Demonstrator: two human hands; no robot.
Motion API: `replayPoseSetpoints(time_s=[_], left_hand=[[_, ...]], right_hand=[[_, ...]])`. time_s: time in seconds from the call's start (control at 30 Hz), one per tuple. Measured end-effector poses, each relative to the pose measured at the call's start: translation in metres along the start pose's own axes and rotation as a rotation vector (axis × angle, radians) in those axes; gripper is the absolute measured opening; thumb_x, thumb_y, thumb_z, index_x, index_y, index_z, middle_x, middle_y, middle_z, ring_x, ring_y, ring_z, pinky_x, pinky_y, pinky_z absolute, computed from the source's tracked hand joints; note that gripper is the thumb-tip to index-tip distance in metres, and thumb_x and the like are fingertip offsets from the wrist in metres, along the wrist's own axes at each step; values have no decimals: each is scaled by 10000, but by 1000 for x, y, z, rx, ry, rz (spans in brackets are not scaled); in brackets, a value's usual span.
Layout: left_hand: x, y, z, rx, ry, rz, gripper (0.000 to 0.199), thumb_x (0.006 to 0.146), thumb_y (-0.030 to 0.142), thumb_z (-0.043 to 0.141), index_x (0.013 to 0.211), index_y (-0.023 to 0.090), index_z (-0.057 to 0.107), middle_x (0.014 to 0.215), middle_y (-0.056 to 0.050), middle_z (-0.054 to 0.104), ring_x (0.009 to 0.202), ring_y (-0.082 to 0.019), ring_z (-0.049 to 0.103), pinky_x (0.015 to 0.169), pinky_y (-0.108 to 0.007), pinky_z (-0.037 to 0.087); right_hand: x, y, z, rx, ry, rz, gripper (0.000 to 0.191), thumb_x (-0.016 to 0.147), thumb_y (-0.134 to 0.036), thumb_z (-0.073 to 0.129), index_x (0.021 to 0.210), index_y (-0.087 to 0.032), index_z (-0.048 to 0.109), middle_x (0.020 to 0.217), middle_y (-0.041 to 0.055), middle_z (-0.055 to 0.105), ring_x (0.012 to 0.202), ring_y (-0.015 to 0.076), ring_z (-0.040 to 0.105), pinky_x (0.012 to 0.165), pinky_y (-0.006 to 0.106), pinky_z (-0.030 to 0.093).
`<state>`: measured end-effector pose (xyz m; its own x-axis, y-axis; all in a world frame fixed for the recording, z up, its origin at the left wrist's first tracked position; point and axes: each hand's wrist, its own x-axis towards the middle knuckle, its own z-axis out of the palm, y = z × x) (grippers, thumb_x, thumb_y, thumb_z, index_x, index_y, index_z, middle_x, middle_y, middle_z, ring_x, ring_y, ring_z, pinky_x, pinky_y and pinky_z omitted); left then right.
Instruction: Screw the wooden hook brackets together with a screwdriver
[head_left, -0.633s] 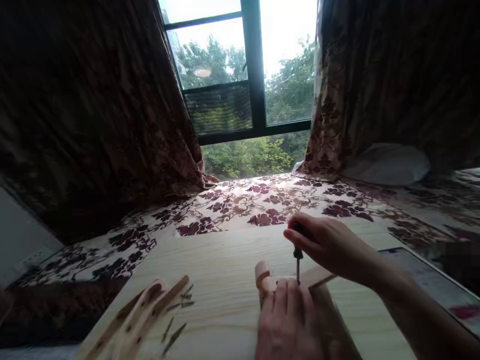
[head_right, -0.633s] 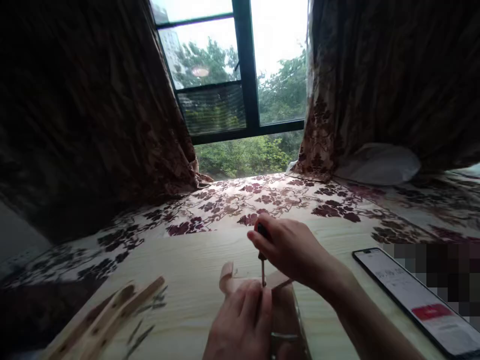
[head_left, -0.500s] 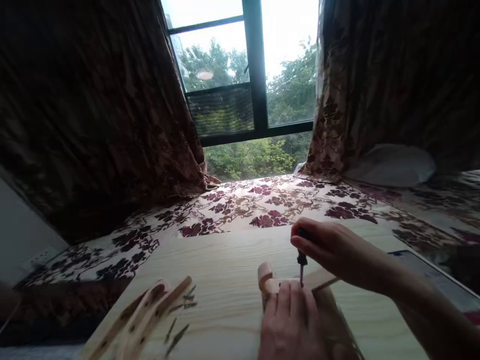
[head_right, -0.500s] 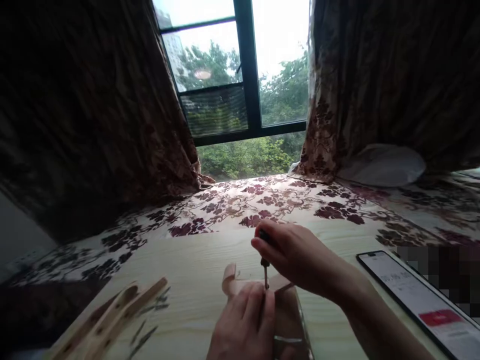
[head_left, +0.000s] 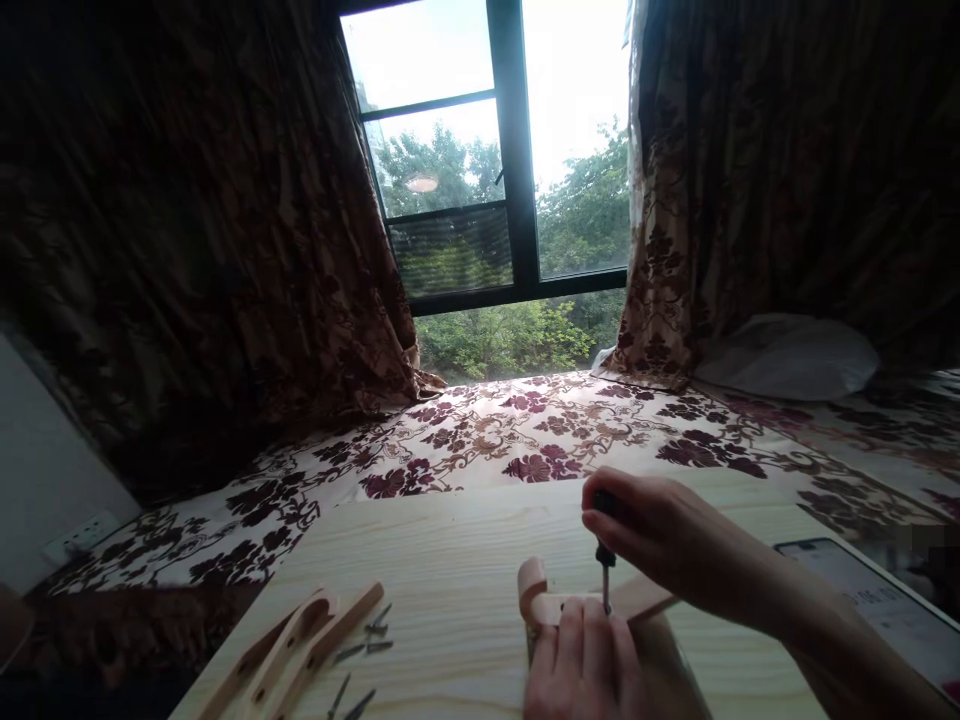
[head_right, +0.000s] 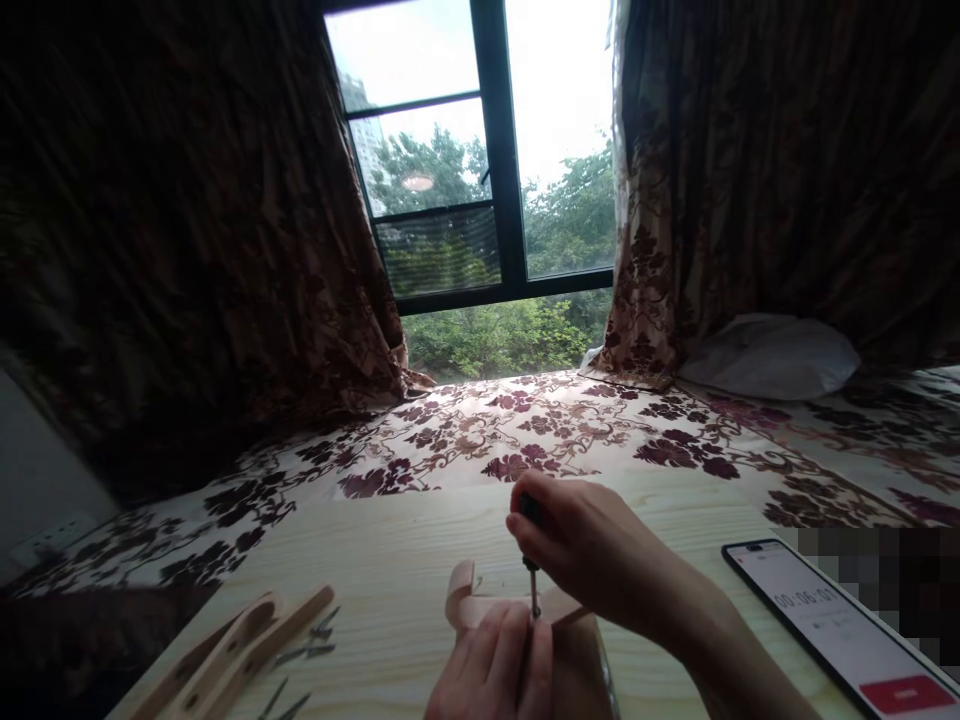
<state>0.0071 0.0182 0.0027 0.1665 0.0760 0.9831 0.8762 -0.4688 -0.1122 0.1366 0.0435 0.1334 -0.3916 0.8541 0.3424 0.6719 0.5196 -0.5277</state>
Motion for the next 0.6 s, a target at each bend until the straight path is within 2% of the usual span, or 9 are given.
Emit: replayPoseSetpoints(time_s=[0.1,0.2,0.27,0.33,0.43,0.53,0.6], left_hand=[[-3,3,2,-40,23,-36,439,953,257,229,793,132,619,717,-116,709,647,-280,694,526,-403,549],[3,-1,-4,-23,-44,41,283,861,61,352,787,132,616,715,-86,720,649,-255,702,531,-363,561],[9,-6,-10,-14,-98,117,274,845,36,366,789,131,616,709,-75,724,635,-241,706,506,-336,563],[14,-10,-14,-8,-130,171,267,846,35,373,788,130,615,705,-72,727,631,-229,709,495,-316,565],[16,-12,-15,12,-125,178,274,868,62,360,785,128,613,701,-78,728,636,-228,713,491,-310,569],[15,-11,-14,4,-125,172,464,967,248,207,790,125,617,702,-99,726,611,-245,709,456,-335,562],[13,-11,-14,-4,-129,173,615,980,351,79,796,123,619,705,-110,723,604,-252,706,444,-350,556]], right_hand=[[2,4,3,-64,30,32,144,912,-298,463,792,-225,492,661,-15,605,605,153,540,572,258,350],[3,10,7,-127,74,75,174,919,-342,450,796,-223,478,674,4,611,624,176,553,583,275,346],[3,11,6,-151,82,88,188,913,-361,460,784,-225,475,677,7,611,625,180,554,581,277,343],[2,9,4,-131,68,76,178,903,-359,478,783,-228,491,677,-3,616,622,172,554,582,272,345],[-1,5,0,-21,7,31,164,898,-347,488,783,-233,510,665,-22,613,609,152,543,575,255,355],[-1,7,0,25,-13,25,196,899,-372,480,764,-231,498,658,-18,602,600,151,528,564,254,356],[0,11,2,-12,9,42,215,898,-390,475,756,-229,491,659,-10,599,608,160,527,572,264,354]])
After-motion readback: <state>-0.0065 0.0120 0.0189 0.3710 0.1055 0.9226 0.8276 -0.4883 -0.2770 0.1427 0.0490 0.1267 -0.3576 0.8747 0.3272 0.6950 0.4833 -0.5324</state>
